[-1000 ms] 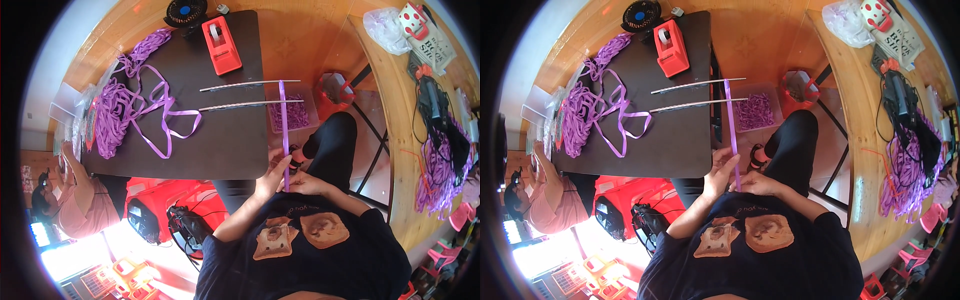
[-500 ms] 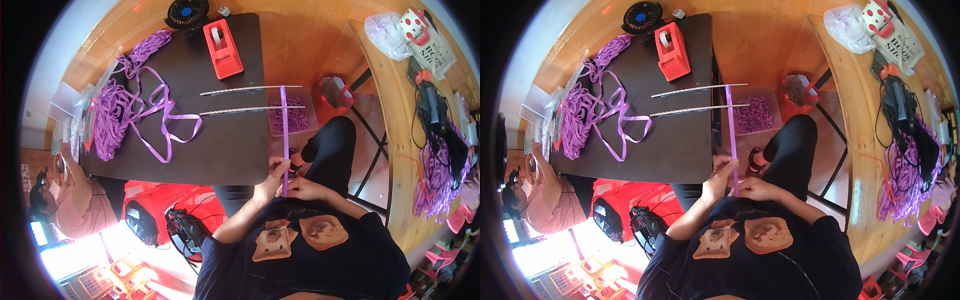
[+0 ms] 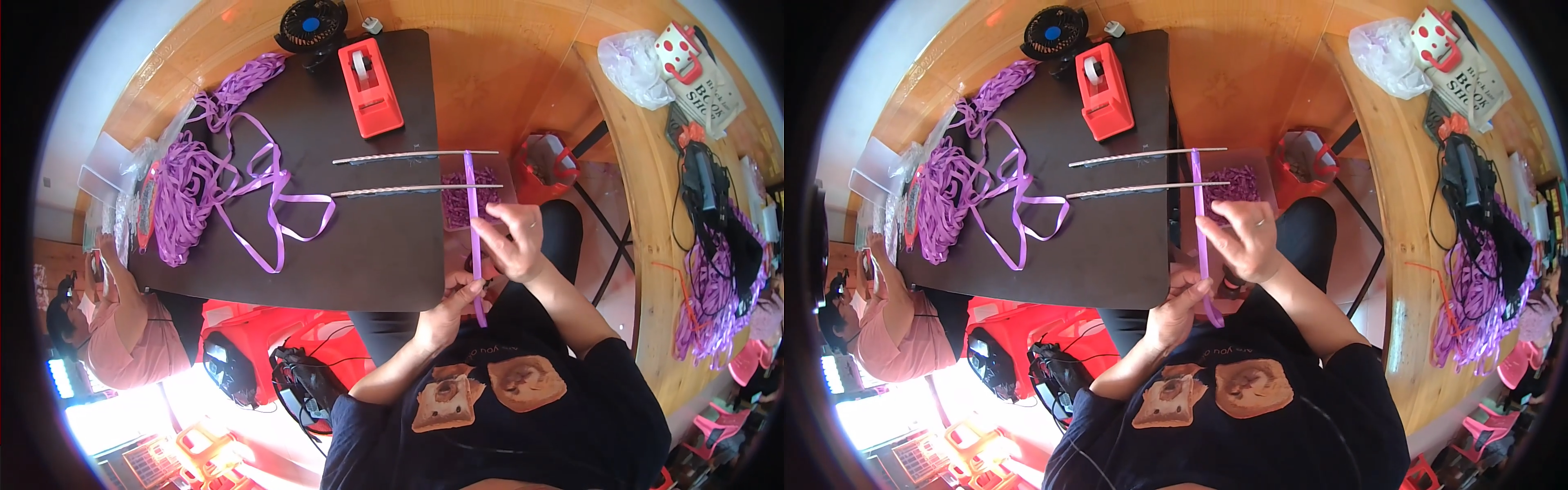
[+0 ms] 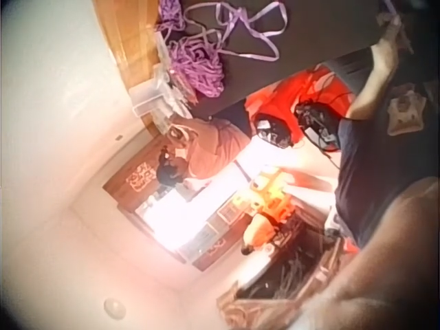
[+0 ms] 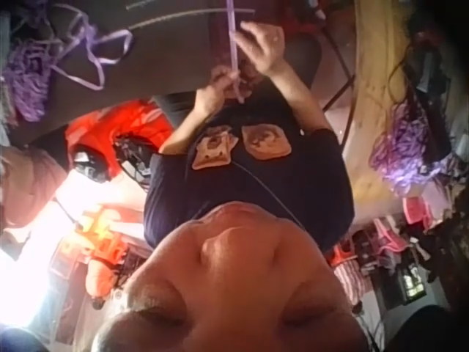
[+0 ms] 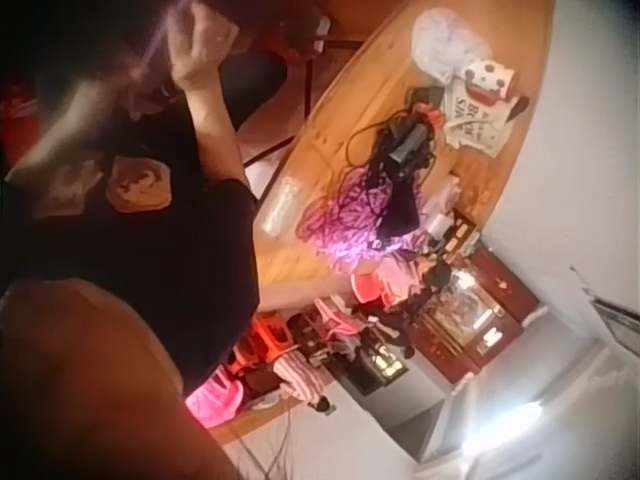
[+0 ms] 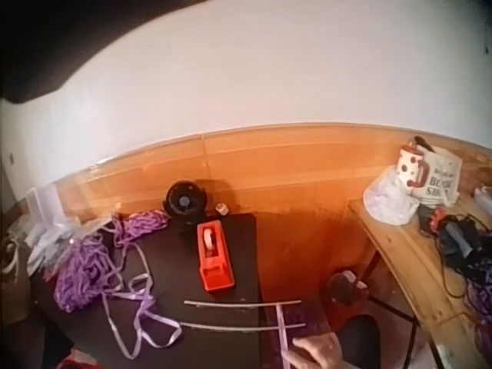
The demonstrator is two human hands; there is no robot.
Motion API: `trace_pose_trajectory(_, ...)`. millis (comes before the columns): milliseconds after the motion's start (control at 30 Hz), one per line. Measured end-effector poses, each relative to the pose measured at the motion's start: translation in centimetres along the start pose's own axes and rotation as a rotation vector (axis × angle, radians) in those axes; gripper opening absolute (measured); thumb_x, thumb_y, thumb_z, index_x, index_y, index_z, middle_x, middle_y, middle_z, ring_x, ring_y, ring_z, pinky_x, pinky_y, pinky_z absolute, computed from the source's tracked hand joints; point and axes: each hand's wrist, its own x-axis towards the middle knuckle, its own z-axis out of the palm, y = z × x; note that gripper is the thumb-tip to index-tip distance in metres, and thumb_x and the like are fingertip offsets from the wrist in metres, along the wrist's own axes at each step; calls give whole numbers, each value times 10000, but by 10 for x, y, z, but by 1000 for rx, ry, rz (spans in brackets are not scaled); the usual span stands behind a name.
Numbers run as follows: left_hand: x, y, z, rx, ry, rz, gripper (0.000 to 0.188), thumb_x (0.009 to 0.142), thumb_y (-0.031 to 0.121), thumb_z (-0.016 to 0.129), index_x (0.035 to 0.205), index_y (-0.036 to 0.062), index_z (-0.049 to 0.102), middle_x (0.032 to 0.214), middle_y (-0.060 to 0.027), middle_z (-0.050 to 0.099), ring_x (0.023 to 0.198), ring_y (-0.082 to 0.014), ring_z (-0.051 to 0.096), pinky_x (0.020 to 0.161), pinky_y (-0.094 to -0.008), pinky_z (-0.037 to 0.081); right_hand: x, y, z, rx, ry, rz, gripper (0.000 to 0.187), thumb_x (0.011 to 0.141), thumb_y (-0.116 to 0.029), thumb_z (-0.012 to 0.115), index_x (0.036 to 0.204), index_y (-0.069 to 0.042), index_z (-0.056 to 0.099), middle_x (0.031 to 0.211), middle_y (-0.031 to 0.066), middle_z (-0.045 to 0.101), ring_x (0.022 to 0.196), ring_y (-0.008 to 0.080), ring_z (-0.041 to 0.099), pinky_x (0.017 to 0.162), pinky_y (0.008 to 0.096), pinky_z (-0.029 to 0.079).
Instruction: Wrapping and securing purple ribbons around wire frames to create decorative items.
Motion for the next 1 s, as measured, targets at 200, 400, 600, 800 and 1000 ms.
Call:
trace_pose_trajectory(200,-1,0,-2,-106,-52,18,153,913,166,632,942,16,631,804,-37,626,730,-114,603,682,-246,505,9,-9,3,-74,26,-166,345,634,-126,712,968,-38,713,1027,72,601,818,195,597,692,310,391)
trace_pose_trajectory(400,-3,5,-1,-191,-99,14,156,911,165,632,967,20,628,810,-36,625,746,-111,594,697,-249,496,20,-13,-5,-147,27,-233,242,660,-105,708,898,-62,726,928,5,648,820,159,577,660,274,411)
trace_pose_trajectory(600,1,0,-3,-401,-167,-97,179,932,181,591,999,18,624,831,-49,626,773,-117,584,730,-249,472,56,-10,-24,85,-22,-79,317,635,-77,736,946,-30,704,900,33,644,729,166,591,619,302,374)
trace_pose_trajectory(800,19,-27,-14,-326,-88,-211,216,959,133,531,1146,40,583,910,-37,625,749,-100,566,697,-229,460,126,31,-25,376,-71,15,281,671,60,608,943,18,662,799,115,595,690,268,547,613,355,408)
trace_pose_trajectory(1000,55,-34,-3,-153,-44,-64,256,972,151,526,1210,70,572,948,-18,619,754,-59,538,693,-186,437,132,106,34,912,-207,539,113,889,51,561,900,64,672,808,51,601,724,96,542,667,221,421)
